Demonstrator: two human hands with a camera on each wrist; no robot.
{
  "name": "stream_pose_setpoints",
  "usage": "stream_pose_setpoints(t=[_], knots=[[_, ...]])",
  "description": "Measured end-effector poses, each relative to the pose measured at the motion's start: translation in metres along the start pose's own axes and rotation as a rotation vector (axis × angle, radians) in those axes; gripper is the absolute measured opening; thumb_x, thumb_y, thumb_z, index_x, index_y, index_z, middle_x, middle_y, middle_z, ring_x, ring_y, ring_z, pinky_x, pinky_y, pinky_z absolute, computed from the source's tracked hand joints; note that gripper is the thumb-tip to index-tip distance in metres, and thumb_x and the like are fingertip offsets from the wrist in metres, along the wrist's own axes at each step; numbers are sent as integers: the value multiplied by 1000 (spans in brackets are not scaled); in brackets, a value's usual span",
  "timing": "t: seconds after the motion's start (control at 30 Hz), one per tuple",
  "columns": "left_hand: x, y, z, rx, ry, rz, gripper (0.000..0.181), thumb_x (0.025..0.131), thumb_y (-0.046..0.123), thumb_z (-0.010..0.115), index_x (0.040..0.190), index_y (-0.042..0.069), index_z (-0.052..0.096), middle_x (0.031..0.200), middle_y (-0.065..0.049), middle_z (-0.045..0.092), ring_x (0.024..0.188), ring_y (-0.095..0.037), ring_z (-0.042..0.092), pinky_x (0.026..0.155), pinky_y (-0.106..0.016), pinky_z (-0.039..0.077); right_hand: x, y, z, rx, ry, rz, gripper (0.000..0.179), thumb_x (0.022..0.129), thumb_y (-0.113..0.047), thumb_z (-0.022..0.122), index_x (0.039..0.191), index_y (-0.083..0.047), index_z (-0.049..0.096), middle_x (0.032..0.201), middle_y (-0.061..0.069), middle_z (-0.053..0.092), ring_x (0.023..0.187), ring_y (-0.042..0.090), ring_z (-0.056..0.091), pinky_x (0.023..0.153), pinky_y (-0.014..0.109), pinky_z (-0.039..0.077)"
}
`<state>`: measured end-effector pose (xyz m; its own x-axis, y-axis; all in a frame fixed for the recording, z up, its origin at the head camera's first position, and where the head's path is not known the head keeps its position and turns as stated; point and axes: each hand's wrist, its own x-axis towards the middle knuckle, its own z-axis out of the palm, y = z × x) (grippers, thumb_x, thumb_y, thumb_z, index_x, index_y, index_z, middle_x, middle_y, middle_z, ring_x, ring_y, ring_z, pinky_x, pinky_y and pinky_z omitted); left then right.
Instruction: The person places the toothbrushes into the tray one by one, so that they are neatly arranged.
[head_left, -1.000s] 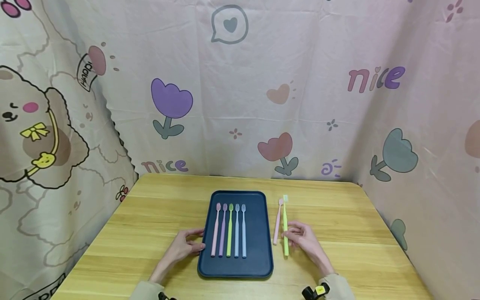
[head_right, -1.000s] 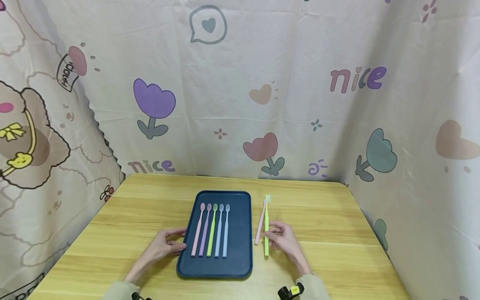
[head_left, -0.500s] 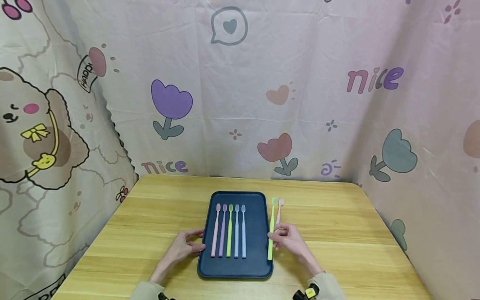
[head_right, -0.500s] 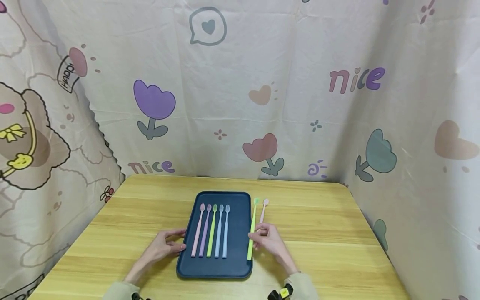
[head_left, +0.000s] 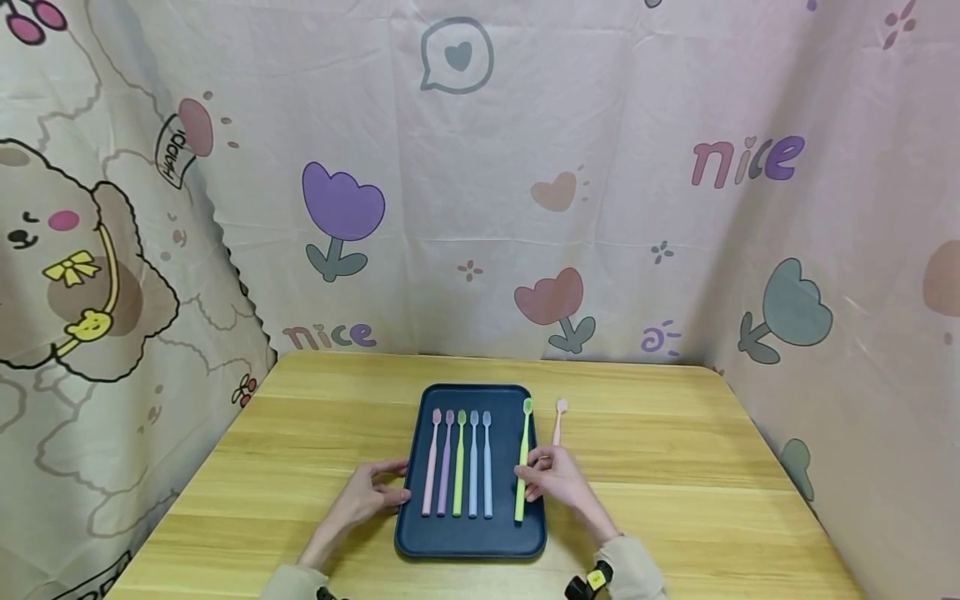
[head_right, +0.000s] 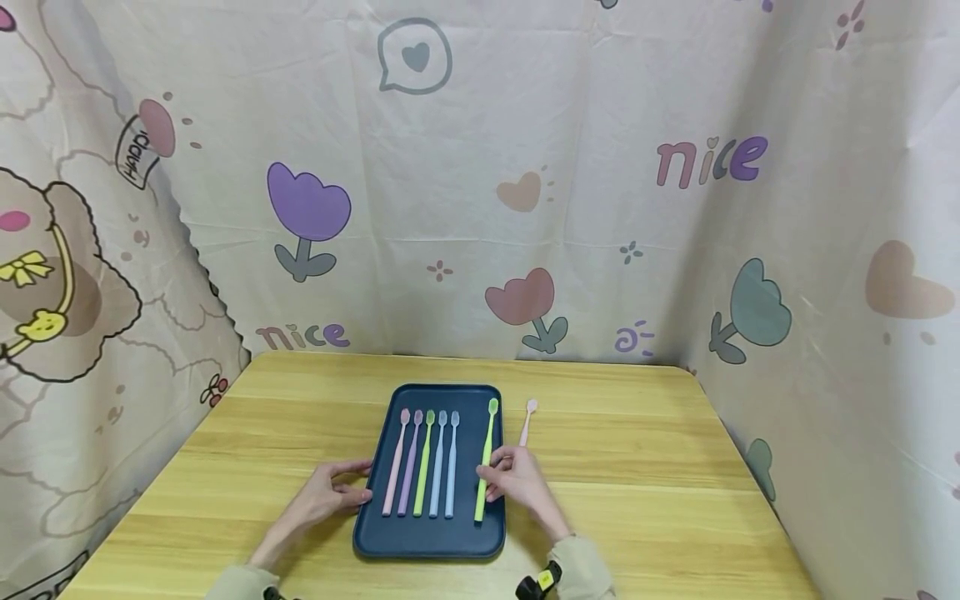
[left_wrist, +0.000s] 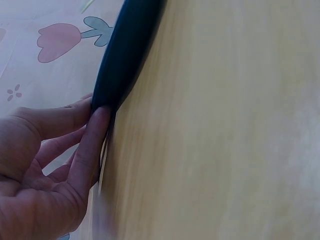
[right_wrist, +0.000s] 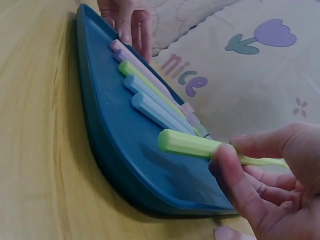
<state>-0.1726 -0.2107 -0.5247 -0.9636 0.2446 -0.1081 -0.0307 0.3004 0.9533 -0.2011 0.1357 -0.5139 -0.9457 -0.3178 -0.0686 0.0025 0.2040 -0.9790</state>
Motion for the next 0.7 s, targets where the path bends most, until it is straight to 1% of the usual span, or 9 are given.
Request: stream_pose_setpoints(t=[0.13,0.27,0.4,0.53,0.7], knots=[[-1,0,0,-7,-1,0,61,86,0,75,138,-18,48,131,-39,56,87,-25,73,70,-33,64,2,1,5,-39,12,-13,22,92,-8,71,98,10,58,72,16,70,52,11,65,55,37,62],[-1,1,0,-9,1,-4,61,86,0,75,137,-17,49,130,-39,57,87,-25,73,70,-33,64,5,1,10,-84,26,-31,21,91,-7,71,97,10,59,71,18,71,51,13,66,53,36,62],[0,0,0,-1,3,3,60,86,-1,75,137,-18,48,129,-38,57,86,-25,73,69,-33,64,9,1,15,-118,36,-26,19,90,-7,72,94,8,60,69,14,70,50,13,66,51,35,61],[0,-1,0,0,3,1,60,86,-1,74,138,-18,48,129,-38,57,87,-25,73,70,-33,64,11,0,20,-133,42,-7,18,89,-7,73,93,6,60,66,9,67,48,10,64,50,34,60],[0,-1,0,2,4,-5,60,86,-2,74,138,-18,47,130,-38,56,88,-25,73,71,-33,64,14,1,23,-174,51,-14,18,88,-7,74,92,6,62,64,9,66,46,9,63,48,32,59]])
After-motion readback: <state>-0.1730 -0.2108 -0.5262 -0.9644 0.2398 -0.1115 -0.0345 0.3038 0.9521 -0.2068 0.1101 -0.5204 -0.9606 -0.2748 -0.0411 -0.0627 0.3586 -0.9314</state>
